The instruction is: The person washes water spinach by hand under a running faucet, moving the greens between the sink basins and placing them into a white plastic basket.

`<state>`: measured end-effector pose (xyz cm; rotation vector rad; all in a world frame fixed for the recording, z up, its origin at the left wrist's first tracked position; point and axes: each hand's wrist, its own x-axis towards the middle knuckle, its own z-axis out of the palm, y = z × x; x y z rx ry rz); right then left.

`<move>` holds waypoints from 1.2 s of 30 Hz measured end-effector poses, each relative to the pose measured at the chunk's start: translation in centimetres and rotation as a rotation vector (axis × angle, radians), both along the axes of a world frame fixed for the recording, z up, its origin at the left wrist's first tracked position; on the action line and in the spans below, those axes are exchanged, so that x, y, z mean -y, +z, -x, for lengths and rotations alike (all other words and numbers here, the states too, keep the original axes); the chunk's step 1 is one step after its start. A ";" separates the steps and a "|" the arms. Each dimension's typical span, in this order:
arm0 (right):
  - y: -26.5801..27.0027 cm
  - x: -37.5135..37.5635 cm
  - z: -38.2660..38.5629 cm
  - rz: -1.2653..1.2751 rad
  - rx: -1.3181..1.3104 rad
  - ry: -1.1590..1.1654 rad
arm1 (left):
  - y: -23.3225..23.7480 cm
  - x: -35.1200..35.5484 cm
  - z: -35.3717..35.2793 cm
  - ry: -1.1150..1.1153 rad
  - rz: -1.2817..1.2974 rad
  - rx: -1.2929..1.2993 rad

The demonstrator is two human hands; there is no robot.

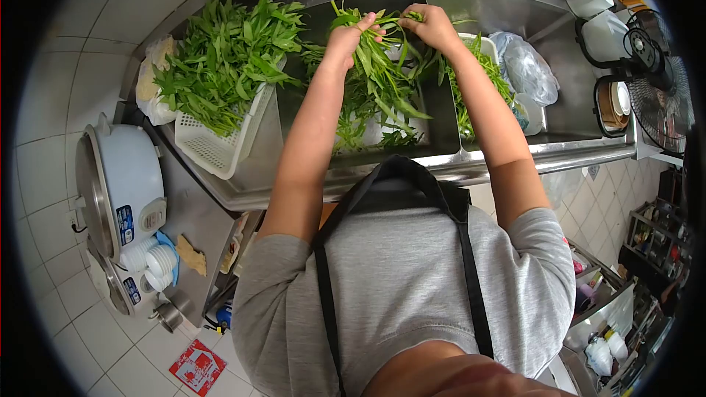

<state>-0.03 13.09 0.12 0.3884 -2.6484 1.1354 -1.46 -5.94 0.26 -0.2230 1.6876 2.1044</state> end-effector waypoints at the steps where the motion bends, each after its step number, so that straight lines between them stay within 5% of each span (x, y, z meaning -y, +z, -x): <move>1: 0.0 -0.2 0.0 0.135 0.125 -0.018 | -0.2 0.0 0.0 -0.037 0.057 -0.039; 4: -0.4 -0.3 0.2 0.397 0.333 -0.050 | -0.7 -0.4 0.0 -0.033 -0.021 -0.021; 6: -0.9 -0.4 0.4 0.901 0.509 -0.064 | -0.8 -0.6 0.0 -0.022 -0.051 0.002; 10: 0.0 -4.2 0.5 1.181 0.475 -0.059 | -1.7 0.2 0.2 0.090 -0.078 0.066; 14: 2.8 -5.9 -0.1 0.903 0.271 -0.176 | -2.0 1.1 0.2 0.134 -0.185 0.114; 16: 4.4 -5.0 -0.3 0.399 0.301 -0.086 | -1.8 0.7 0.1 0.092 -0.210 0.129; 20: 2.9 -1.0 -0.7 -0.067 -0.061 0.086 | -0.5 -1.6 -0.7 0.007 -0.120 0.026; 23: 3.7 -0.6 -0.9 -0.302 0.171 0.011 | 0.1 -1.8 -0.4 -0.051 -0.130 0.086; 25: 4.6 -2.2 -0.9 -0.245 0.207 0.010 | 0.3 -1.3 -0.1 -0.215 -0.303 0.046; 30: 7.7 -6.7 -2.3 -0.166 0.474 -0.175 | 0.7 -0.7 -0.5 -0.193 -0.353 0.046; 33: 6.2 -10.1 -2.5 -0.327 0.399 -0.109 | 0.1 -0.9 -0.2 -0.248 -0.500 0.049; 36: 4.8 -9.9 -3.7 -0.216 0.334 -0.172 | 0.0 -2.0 -0.3 -0.277 -0.599 0.054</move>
